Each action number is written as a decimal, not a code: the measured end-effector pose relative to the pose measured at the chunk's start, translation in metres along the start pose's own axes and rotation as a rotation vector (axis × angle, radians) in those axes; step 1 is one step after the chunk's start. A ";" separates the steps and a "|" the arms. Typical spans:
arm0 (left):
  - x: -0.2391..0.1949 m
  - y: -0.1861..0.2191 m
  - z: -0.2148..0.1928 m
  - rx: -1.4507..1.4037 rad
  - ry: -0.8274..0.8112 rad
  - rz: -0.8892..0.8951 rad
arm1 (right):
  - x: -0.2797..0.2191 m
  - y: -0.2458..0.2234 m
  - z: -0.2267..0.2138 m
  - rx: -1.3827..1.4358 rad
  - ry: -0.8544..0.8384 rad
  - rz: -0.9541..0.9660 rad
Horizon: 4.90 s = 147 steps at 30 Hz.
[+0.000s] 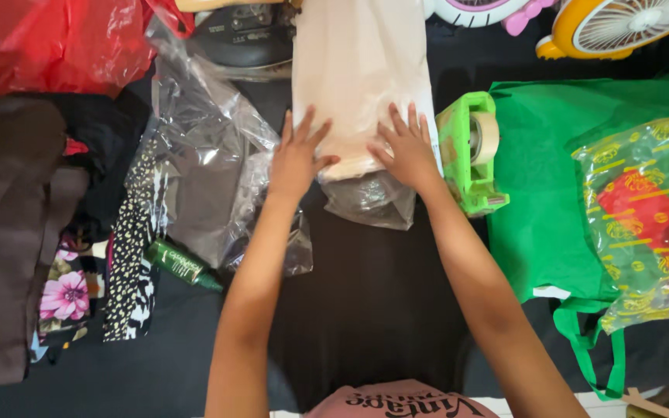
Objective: The person folds various garments, including patterned shirts, solid-colored tops, and pants, on a table. They smooth each item, fold it into a compact rectangle, and stack it with others. The person also handles plastic bags and a green tote bag, placing folded items into the tote.
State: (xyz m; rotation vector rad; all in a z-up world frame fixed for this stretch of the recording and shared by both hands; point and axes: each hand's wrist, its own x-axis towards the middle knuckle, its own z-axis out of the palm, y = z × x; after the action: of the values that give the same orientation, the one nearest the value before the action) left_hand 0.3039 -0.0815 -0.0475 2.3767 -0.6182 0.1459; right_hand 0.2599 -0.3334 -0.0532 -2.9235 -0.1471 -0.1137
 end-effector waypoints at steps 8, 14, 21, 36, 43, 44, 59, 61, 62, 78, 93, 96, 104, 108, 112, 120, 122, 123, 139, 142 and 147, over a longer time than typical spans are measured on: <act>-0.042 0.001 -0.008 0.008 0.019 0.148 | -0.063 -0.043 -0.041 0.220 0.060 -0.149; -0.043 -0.002 0.017 0.240 0.057 0.150 | -0.051 -0.035 0.041 -0.102 0.239 -0.143; -0.019 -0.012 0.019 0.231 0.178 0.113 | -0.005 -0.049 0.051 -0.005 0.276 -0.095; -0.040 0.015 -0.008 -0.215 0.185 -0.074 | -0.043 -0.028 -0.045 0.472 0.531 0.086; -0.032 -0.017 0.012 -0.079 0.175 -0.009 | -0.033 -0.024 -0.034 0.166 0.116 0.054; -0.036 -0.018 0.009 -0.099 0.195 -0.008 | -0.035 -0.022 -0.023 0.138 0.190 -0.012; -0.135 0.099 -0.060 -1.294 0.267 -0.047 | -0.153 -0.138 -0.004 1.468 0.006 -0.098; -0.154 0.097 -0.070 -1.163 0.240 -0.060 | -0.170 -0.120 0.003 1.407 0.035 0.003; -0.163 0.094 -0.075 -0.897 0.328 -0.038 | -0.175 -0.110 0.002 1.354 0.043 0.051; -0.295 0.043 -0.118 -0.176 0.796 -0.345 | -0.050 -0.171 -0.068 0.348 0.112 -0.622; -0.394 -0.185 -0.285 -0.411 1.336 -0.586 | -0.090 -0.380 0.071 0.220 0.058 -0.481; -0.398 -0.239 -0.291 -0.696 1.083 -0.784 | -0.063 -0.374 0.063 -0.075 0.277 -0.371; -0.391 -0.304 -0.289 -1.046 0.683 -0.840 | -0.084 -0.436 0.113 1.630 -0.290 0.648; -0.389 -0.322 -0.299 -0.876 0.466 -0.871 | -0.076 -0.453 0.146 1.634 -0.205 0.265; -0.387 -0.322 -0.314 -0.766 0.327 -0.883 | -0.074 -0.460 0.155 1.659 -0.153 0.355; -0.389 -0.338 -0.309 -0.870 -0.024 -0.782 | -0.043 -0.405 0.143 1.622 -0.203 0.723; -0.396 -0.332 -0.296 -0.898 -0.114 -0.781 | -0.043 -0.379 0.135 1.677 -0.167 0.555; -0.403 -0.325 -0.291 -0.915 -0.136 -0.749 | -0.043 -0.370 0.133 1.639 -0.213 0.499; -0.308 -0.304 -0.293 -1.268 0.078 -0.860 | -0.021 -0.377 0.130 1.719 -0.372 0.580; -0.306 -0.315 -0.275 -1.342 0.124 -0.789 | -0.020 -0.374 0.141 1.663 -0.297 0.645; -0.319 -0.337 -0.244 -1.324 0.219 -0.625 | -0.036 -0.370 0.142 1.936 -0.290 0.329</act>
State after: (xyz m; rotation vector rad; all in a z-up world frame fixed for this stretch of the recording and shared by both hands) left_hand 0.1945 0.4237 -0.1387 1.1279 0.1778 -0.2237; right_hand 0.1941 0.0533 -0.1187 -0.9792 0.1381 0.3262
